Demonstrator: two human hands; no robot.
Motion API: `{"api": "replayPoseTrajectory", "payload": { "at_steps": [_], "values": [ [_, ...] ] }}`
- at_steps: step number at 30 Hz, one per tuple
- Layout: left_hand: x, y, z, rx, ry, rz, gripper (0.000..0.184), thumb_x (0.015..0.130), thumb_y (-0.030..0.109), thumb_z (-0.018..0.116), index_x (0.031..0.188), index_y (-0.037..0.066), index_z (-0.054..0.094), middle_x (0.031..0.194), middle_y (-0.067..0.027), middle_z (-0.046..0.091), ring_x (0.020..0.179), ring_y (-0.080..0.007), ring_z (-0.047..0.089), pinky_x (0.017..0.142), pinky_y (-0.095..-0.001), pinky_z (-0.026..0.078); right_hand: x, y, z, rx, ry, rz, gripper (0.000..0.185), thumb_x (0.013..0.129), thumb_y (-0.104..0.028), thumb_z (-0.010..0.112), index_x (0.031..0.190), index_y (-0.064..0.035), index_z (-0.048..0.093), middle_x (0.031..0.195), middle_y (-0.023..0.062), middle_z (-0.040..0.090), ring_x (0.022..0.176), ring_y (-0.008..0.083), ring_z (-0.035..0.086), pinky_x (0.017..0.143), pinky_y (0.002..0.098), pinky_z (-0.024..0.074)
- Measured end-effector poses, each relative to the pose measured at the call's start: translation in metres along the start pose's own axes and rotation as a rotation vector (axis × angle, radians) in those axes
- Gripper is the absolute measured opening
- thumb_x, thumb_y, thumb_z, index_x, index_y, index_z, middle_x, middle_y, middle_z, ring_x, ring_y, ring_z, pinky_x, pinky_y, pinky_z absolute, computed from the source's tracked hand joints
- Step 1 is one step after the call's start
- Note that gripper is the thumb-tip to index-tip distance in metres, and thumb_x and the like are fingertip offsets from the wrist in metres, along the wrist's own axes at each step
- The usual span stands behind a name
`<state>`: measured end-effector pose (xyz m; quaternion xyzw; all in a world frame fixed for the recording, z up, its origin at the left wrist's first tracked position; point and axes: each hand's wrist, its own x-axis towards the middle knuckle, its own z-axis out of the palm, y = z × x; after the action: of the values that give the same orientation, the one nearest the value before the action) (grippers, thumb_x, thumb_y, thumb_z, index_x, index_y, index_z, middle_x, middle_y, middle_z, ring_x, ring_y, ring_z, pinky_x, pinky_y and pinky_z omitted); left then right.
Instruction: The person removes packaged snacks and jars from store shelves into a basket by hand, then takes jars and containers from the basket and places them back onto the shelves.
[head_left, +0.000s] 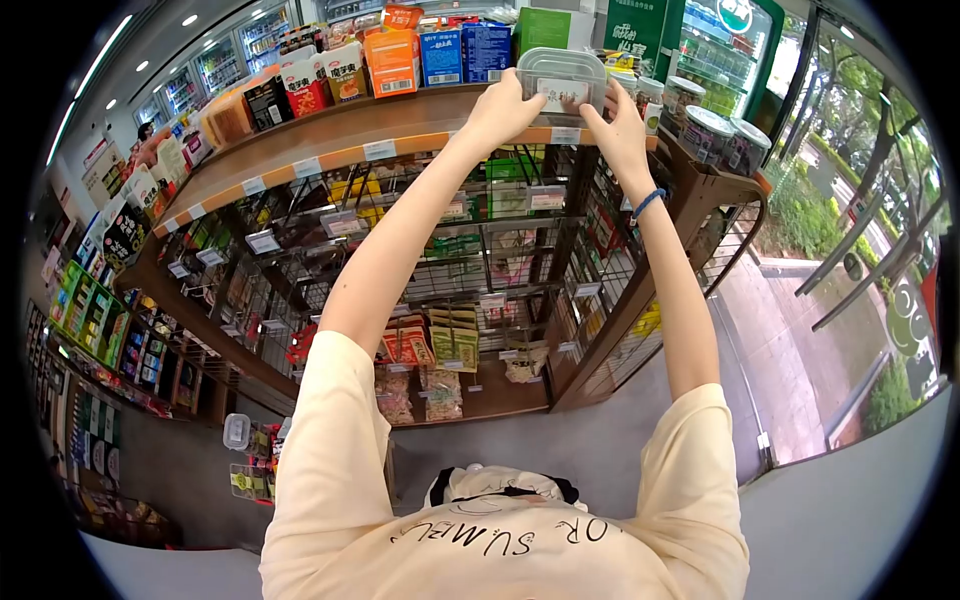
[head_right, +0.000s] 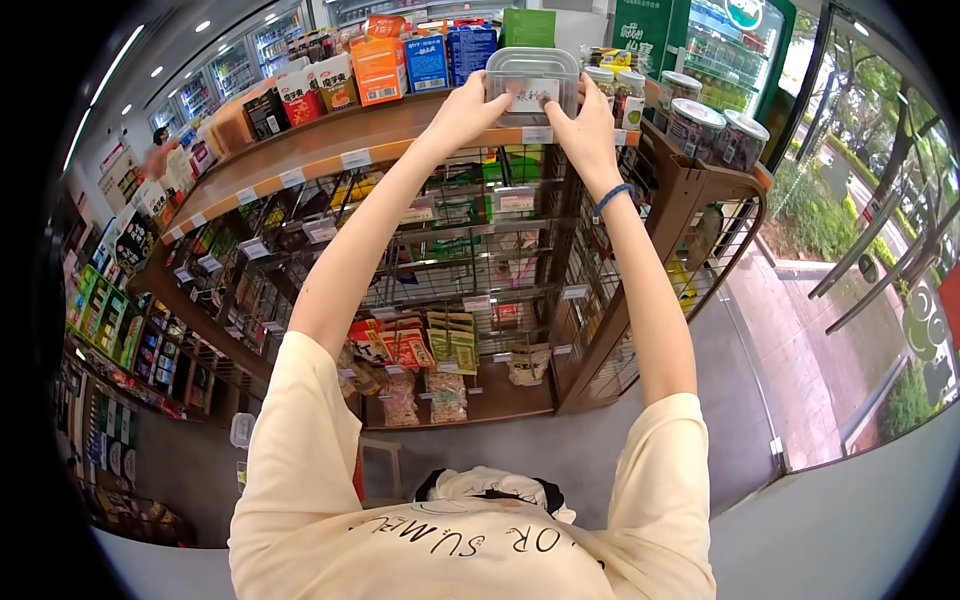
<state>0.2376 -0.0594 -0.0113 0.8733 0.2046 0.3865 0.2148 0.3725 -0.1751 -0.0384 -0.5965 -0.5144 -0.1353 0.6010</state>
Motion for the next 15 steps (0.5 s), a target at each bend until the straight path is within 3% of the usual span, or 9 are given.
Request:
{"api": "replayPoseTrajectory", "payload": {
  "at_steps": [1,7,13,15],
  "values": [
    [0.001,-0.001,-0.002,-0.036,-0.013,-0.027,0.061,0.078,0.034,0.055,0.116,-0.011,0.038,0.097,-0.0283,0.057,0.092,-0.0365,0.058,0.08,-0.0394,0.046,0.0,0.003,0.002,-0.062,0.009,-0.044,0.065,0.073,-0.027,0.059,0.122,0.0091,0.038,0.118,0.0245,0.045,0.111,0.0342,0.045,0.094,0.0376,0.0355],
    [0.0,-0.021,-0.006,-0.044,0.079,0.042,0.061,0.078,0.035,0.055,0.114,-0.011,0.04,0.101,-0.0277,0.056,0.094,-0.0343,0.057,0.082,-0.0381,0.045,0.001,-0.006,0.009,-0.036,-0.012,-0.009,0.062,0.073,-0.032,0.061,0.119,0.0063,0.046,0.112,0.0213,0.047,0.11,0.031,0.046,0.092,0.0354,0.0374],
    [-0.005,-0.032,-0.015,-0.099,0.141,0.059,0.062,0.077,0.037,0.057,0.112,-0.011,0.041,0.096,-0.0241,0.059,0.091,-0.0306,0.059,0.082,-0.0354,0.045,0.015,0.009,0.021,-0.047,-0.069,-0.05,0.065,0.072,-0.035,0.059,0.121,0.0049,0.045,0.116,0.0228,0.047,0.103,0.0309,0.052,0.088,0.036,0.0408],
    [-0.005,-0.031,-0.018,-0.104,0.055,0.035,0.061,0.076,0.036,0.057,0.112,-0.011,0.041,0.094,-0.0236,0.059,0.089,-0.0303,0.059,0.08,-0.0355,0.046,0.023,0.018,0.026,-0.014,-0.12,-0.035,0.06,0.071,-0.034,0.058,0.119,0.0024,0.047,0.109,0.0233,0.053,0.098,0.0321,0.055,0.085,0.0365,0.0422]
  ]
}}
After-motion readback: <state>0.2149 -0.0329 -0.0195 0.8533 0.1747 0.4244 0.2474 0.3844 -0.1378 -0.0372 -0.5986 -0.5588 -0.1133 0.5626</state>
